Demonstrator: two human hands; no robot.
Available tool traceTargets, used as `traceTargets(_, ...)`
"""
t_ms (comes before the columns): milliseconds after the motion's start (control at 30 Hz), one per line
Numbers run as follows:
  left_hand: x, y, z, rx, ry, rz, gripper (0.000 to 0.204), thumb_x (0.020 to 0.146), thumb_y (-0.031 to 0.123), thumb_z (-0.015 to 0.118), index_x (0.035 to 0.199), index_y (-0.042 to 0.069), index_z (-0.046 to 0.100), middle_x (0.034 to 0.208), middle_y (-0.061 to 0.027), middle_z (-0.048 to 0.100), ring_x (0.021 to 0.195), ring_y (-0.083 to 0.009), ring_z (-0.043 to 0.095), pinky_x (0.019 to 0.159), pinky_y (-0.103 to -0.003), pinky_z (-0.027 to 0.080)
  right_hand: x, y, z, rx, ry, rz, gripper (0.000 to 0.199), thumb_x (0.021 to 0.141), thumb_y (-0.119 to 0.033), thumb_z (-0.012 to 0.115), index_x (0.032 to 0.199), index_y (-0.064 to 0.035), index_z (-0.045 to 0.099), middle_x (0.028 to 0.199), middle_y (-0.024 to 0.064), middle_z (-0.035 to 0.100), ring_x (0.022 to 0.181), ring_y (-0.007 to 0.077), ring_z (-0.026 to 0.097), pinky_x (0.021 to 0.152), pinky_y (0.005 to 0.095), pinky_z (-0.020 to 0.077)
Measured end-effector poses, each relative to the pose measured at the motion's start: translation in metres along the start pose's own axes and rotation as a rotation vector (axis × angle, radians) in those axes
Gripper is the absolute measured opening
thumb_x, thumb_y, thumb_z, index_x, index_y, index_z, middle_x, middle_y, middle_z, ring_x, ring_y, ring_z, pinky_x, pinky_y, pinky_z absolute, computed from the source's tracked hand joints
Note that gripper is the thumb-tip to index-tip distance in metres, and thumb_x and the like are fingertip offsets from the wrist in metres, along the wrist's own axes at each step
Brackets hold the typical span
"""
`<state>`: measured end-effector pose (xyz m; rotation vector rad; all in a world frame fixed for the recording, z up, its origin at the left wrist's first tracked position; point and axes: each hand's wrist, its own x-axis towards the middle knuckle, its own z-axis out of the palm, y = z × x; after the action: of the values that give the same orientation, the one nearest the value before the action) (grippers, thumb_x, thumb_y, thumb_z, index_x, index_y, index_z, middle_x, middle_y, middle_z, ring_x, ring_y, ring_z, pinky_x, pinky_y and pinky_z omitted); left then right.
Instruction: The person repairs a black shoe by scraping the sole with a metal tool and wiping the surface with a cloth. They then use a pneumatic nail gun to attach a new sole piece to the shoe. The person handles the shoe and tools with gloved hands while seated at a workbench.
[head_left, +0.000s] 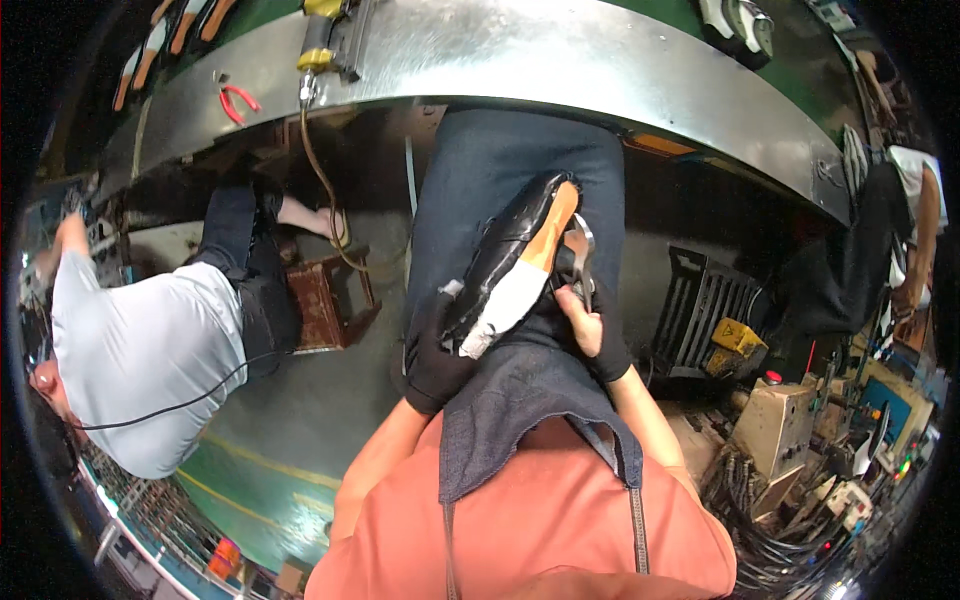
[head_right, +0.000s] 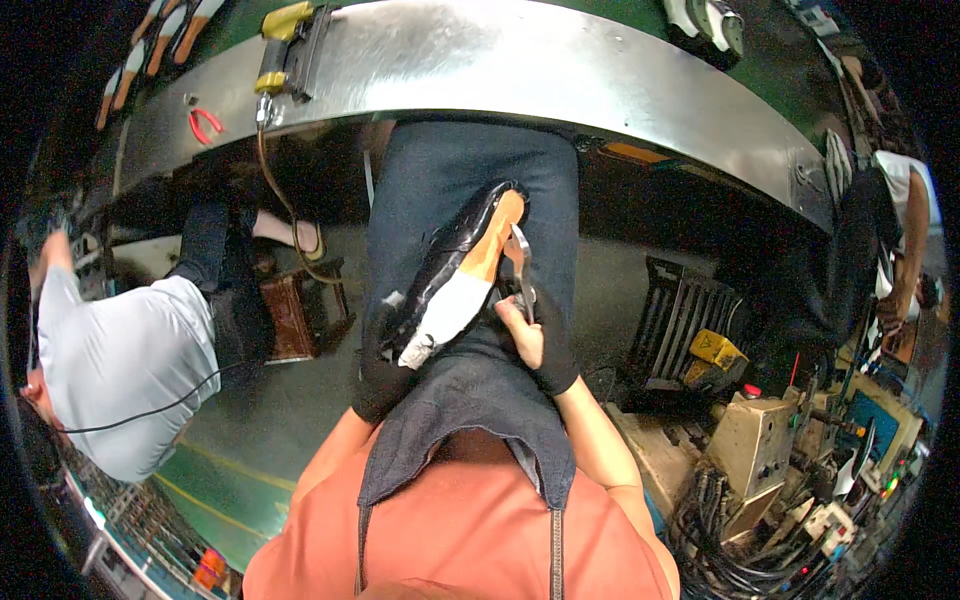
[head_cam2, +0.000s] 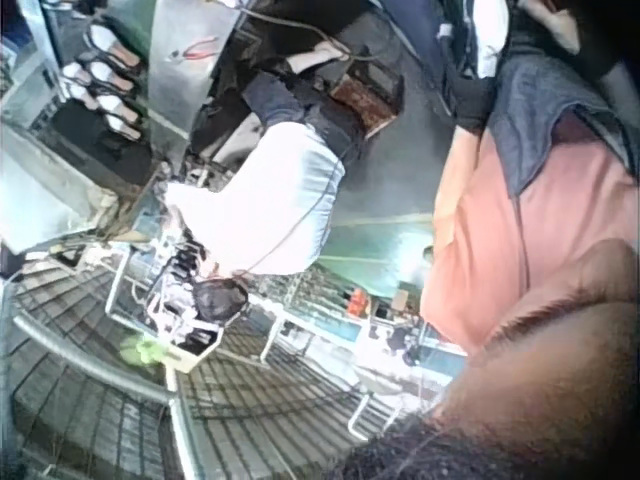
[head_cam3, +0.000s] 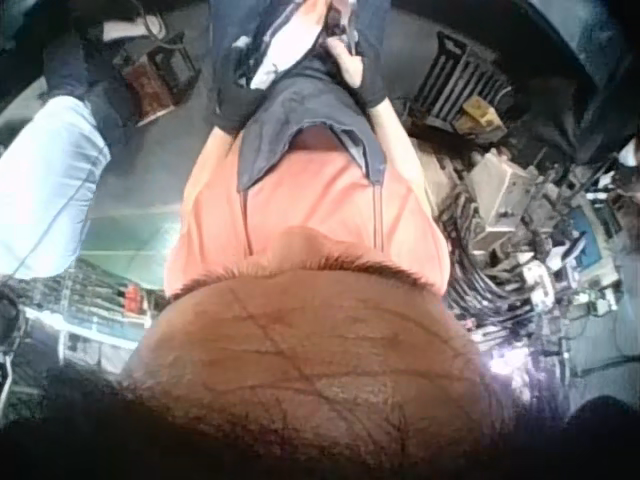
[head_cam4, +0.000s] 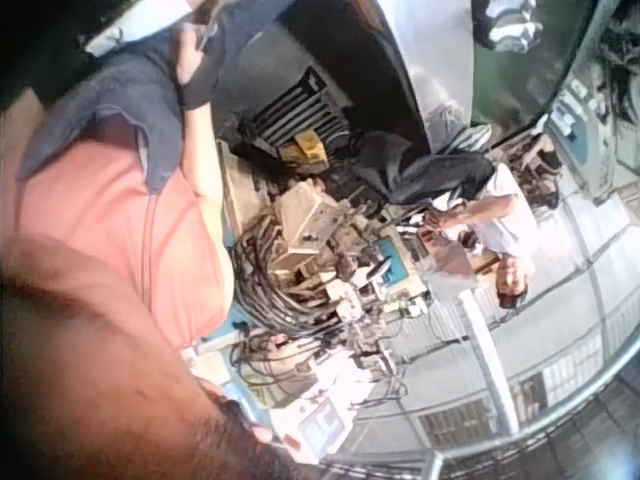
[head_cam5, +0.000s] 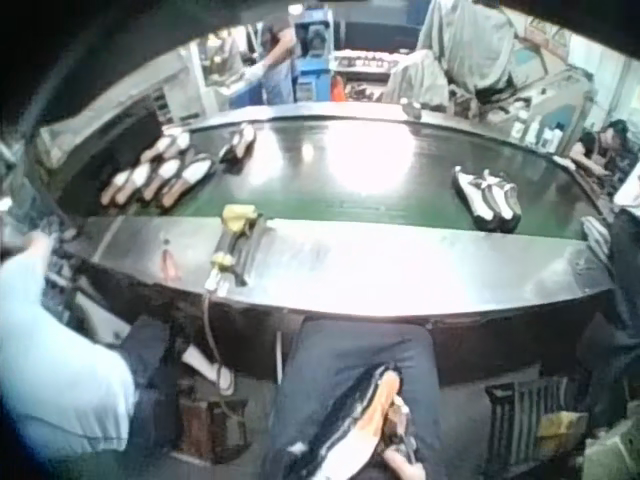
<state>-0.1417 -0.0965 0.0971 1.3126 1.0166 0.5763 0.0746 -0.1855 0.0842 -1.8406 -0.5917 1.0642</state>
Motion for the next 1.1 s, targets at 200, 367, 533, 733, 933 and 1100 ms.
traceTargets(200,0.047,0.06,-0.089,0.065,-0.217,0.058,0.069,0.072,0.007,0.081,0.131,0.003,0.046,0.125,-0.0131,0.056,0.115,-0.023,0.055,0.099,-0.037,0.045,-0.014,-0.012,-0.045,-0.111,-0.157,0.054,0.044,0.099,-0.042,0.043,0.094,-0.0061,0.068,0.081,0.0029,0.062,0.076,0.0118,0.056,0.071,0.0267,0.0455)
traceTargets(367,0.143,0.072,-0.034,-0.452,-0.093,0.127,0.061,0.071,-0.003,0.071,0.127,0.004,0.049,0.116,-0.0102,0.06,0.107,-0.0218,0.059,0.093,-0.036,0.049,0.011,-0.009,-0.051,-0.07,-0.196,-0.036,0.054,0.099,-0.049,0.037,0.091,-0.0049,0.066,0.081,0.0019,0.059,0.075,0.0115,0.053,0.071,0.0257,0.0426)
traceTargets(533,0.225,0.048,0.024,-0.476,-0.343,0.132,0.037,0.087,0.006,0.06,0.124,0.0,0.054,0.115,-0.0072,0.062,0.102,-0.0151,0.06,0.091,-0.029,0.047,0.014,-0.02,-0.031,-0.019,-0.19,-0.062,0.063,0.1,-0.054,0.028,0.092,-0.0013,0.06,0.089,0.0055,0.061,0.08,0.0127,0.053,0.078,0.0267,0.0428)
traceTargets(733,0.23,0.028,0.025,-0.546,-0.354,0.053,0.041,0.09,0.005,0.059,0.129,0.003,0.05,0.118,-0.009,0.061,0.105,-0.0176,0.06,0.09,-0.031,0.05,-0.001,-0.015,-0.02,0.071,-0.145,-0.022,0.053,0.1,-0.047,0.037,0.092,-0.0032,0.065,0.081,0.005,0.06,0.076,0.0147,0.055,0.073,0.0283,0.0448)
traceTargets(933,0.196,0.054,0.017,-0.459,-0.295,0.224,0.052,0.085,0.003,0.061,0.134,0.003,0.043,0.12,-0.0131,0.058,0.107,-0.0224,0.059,0.093,-0.035,0.048,0.004,-0.021,-0.013,0.125,-0.188,0.0,0.053,0.101,-0.047,0.034,0.103,-0.0023,0.063,0.095,0.0053,0.061,0.091,0.016,0.056,0.086,0.0302,0.0437)
traceTargets(1100,0.152,0.069,0.012,-0.053,-0.047,0.398,0.058,0.082,0.008,0.067,0.133,-0.001,0.041,0.121,-0.0137,0.056,0.111,-0.0229,0.056,0.097,-0.036,0.045,0.011,-0.037,-0.011,0.366,-0.275,0.103,0.054,0.102,-0.046,0.032,0.113,-0.0011,0.06,0.105,0.0065,0.061,0.1,0.0169,0.056,0.094,0.0304,0.0413)
